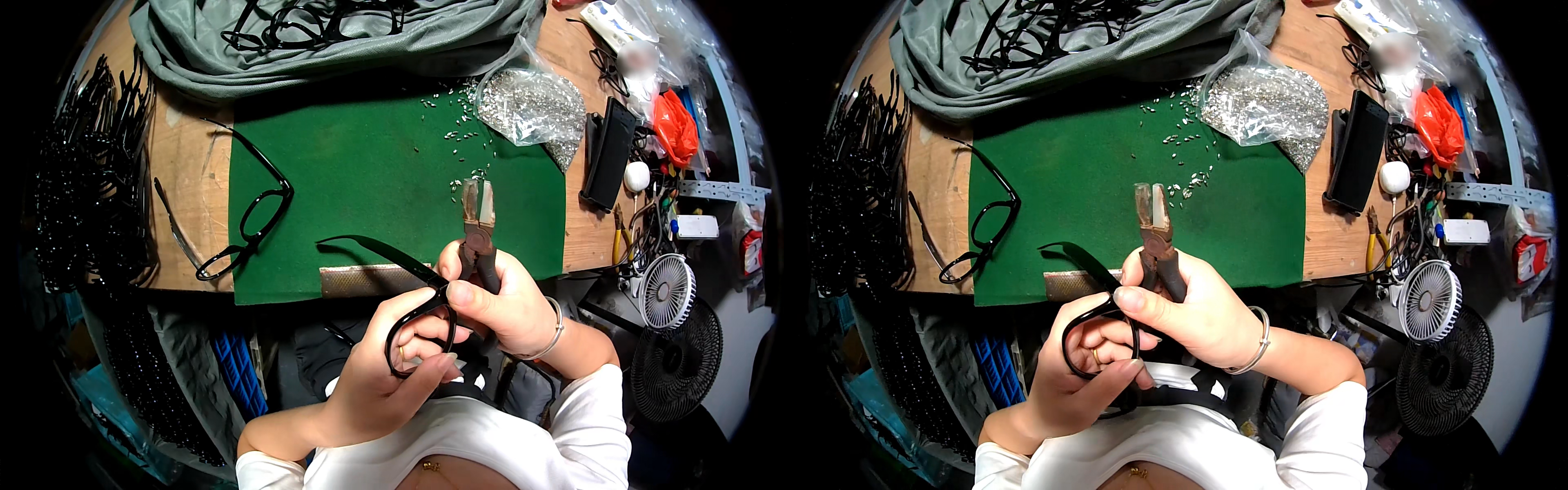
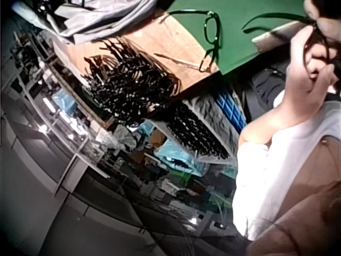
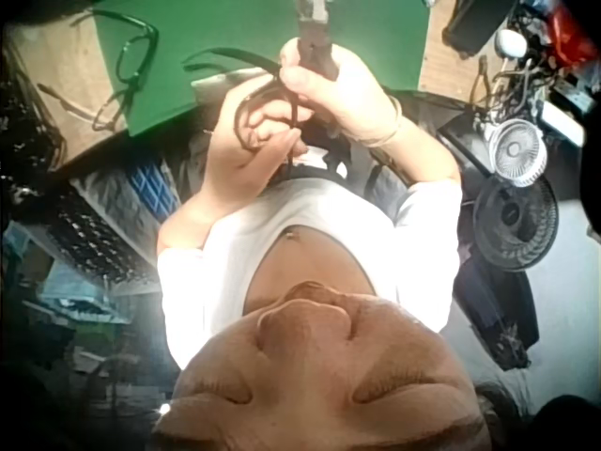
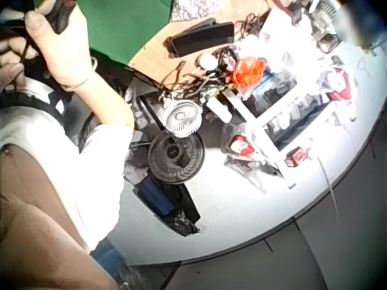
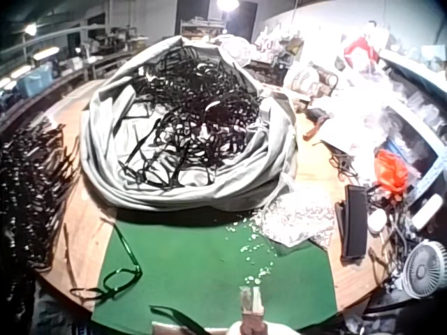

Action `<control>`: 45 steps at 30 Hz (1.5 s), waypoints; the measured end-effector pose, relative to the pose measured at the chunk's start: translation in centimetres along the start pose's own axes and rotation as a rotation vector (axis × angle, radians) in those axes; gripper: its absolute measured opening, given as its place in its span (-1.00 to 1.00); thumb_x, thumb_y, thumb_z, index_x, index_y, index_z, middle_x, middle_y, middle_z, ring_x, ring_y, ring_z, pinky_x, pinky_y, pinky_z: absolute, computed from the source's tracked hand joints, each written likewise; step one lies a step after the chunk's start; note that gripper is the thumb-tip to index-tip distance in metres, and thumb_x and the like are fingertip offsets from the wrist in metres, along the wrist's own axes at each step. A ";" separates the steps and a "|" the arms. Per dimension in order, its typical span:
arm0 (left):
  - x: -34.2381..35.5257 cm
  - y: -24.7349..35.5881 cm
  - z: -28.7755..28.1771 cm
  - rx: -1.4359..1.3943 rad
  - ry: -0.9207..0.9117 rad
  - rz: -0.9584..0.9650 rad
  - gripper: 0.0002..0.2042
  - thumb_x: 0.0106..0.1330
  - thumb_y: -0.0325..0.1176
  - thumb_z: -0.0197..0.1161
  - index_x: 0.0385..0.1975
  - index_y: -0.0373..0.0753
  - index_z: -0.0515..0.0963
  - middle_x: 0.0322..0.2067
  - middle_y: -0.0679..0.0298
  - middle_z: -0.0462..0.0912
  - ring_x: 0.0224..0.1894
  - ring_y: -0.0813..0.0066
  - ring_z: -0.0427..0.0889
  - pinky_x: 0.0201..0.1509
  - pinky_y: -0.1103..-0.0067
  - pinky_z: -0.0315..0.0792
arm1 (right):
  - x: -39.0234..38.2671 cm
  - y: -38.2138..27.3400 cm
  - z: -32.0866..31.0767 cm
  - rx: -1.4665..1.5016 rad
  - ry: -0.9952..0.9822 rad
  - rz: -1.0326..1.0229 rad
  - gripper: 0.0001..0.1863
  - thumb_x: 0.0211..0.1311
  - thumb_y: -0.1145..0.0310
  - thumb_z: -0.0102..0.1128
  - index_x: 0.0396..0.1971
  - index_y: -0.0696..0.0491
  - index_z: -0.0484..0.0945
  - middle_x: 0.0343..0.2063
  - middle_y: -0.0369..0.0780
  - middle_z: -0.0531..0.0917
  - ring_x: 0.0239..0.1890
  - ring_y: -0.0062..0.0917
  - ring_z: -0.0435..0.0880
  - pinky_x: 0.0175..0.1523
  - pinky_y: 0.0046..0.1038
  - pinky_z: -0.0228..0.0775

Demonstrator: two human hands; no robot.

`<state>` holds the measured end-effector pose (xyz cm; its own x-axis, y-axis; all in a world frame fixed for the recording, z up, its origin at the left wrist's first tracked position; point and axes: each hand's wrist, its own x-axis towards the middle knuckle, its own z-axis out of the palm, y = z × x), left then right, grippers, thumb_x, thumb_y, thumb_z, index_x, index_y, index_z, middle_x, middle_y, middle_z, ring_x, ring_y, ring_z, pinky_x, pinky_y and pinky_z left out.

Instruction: The person repeatedly picks up black eyeglass frames from a cloth-lined bin and uses pliers to trim small protrusions from the temples and rims. After each trim, the frame is placed back into the bin. The process continues with multiple frames in a repetitive sequence.

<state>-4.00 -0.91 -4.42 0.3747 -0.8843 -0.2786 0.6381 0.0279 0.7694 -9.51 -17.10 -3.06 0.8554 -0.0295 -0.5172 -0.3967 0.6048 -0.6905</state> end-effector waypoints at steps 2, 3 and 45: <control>0.0 -0.2 0.0 0.048 0.006 0.022 -0.46 0.12 -0.70 -0.01 0.09 -0.30 -0.03 -0.22 -0.01 0.40 -0.35 0.47 0.53 -0.23 0.60 0.45 | 0.0 0.6 0.0 -0.081 0.059 -0.047 -0.82 0.15 0.33 0.06 -0.39 0.08 0.30 -0.58 -0.38 0.39 -0.58 -0.79 0.35 -0.48 -0.74 0.23; 0.1 -0.2 0.0 0.064 0.007 0.026 -0.46 0.12 -0.70 -0.01 0.09 -0.30 -0.03 -0.22 -0.01 0.39 -0.35 0.48 0.53 -0.23 0.61 0.45 | 0.0 0.9 0.1 -0.117 0.080 -0.093 -0.82 0.15 0.34 0.06 -0.38 0.09 0.30 -0.58 -0.38 0.39 -0.58 -0.79 0.36 -0.48 -0.74 0.24; -0.9 2.5 -1.5 -0.033 0.022 -0.216 -0.57 0.14 -0.68 -0.02 0.04 -0.37 0.13 -0.17 0.00 0.43 -0.36 0.46 0.54 -0.26 0.62 0.43 | -0.6 -2.9 -4.0 -1.192 -0.253 -0.039 -0.66 0.06 0.15 0.10 -0.41 0.18 0.42 -0.52 -0.11 0.52 -0.44 -0.25 0.53 -0.33 -0.39 0.35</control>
<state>-1.72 0.66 -3.09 0.2411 -0.8611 -0.4476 0.7266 -0.1456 0.6715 -10.24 -22.01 -2.74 0.8615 0.2054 -0.4644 -0.3123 -0.5067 -0.8035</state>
